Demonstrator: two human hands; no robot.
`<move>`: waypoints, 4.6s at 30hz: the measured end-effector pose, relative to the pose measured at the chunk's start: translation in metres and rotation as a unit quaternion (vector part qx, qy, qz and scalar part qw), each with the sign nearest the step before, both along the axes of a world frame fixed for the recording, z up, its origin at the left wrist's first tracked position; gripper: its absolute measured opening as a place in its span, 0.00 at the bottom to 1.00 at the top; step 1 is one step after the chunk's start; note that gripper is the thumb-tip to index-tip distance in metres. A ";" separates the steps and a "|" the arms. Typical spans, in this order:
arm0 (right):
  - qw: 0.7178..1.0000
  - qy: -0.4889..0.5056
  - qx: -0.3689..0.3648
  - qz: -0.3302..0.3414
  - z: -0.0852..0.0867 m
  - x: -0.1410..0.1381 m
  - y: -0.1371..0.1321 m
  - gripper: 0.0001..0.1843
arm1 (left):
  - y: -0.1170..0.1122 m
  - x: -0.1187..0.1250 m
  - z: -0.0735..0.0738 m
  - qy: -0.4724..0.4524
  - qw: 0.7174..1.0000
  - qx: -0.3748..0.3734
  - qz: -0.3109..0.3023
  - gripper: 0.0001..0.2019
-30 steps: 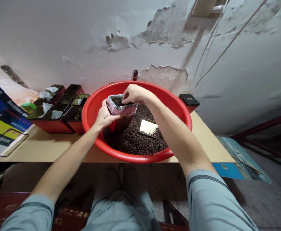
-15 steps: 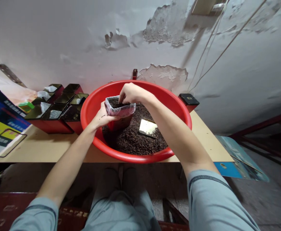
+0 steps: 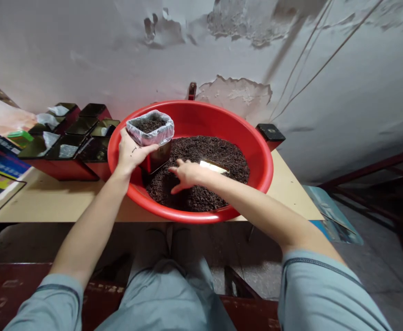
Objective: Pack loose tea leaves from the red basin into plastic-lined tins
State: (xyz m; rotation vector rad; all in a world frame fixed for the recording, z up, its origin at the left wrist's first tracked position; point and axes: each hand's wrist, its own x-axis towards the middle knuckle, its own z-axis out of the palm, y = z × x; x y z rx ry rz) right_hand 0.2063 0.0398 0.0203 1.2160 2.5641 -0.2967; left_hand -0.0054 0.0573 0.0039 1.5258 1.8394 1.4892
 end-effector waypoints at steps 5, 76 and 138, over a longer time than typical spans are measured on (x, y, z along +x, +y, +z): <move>0.992 -0.108 0.030 0.053 -0.030 -0.018 -0.019 0.61 | -0.002 0.001 0.001 0.011 1.000 -0.019 -0.017 0.49; 0.865 0.448 0.180 -0.137 0.062 0.039 0.052 0.14 | -0.005 0.011 -0.008 0.006 0.964 0.016 -0.266 0.52; 0.943 0.273 0.186 -0.036 0.101 0.032 0.045 0.12 | -0.022 0.008 0.073 0.224 0.945 0.168 -0.170 0.10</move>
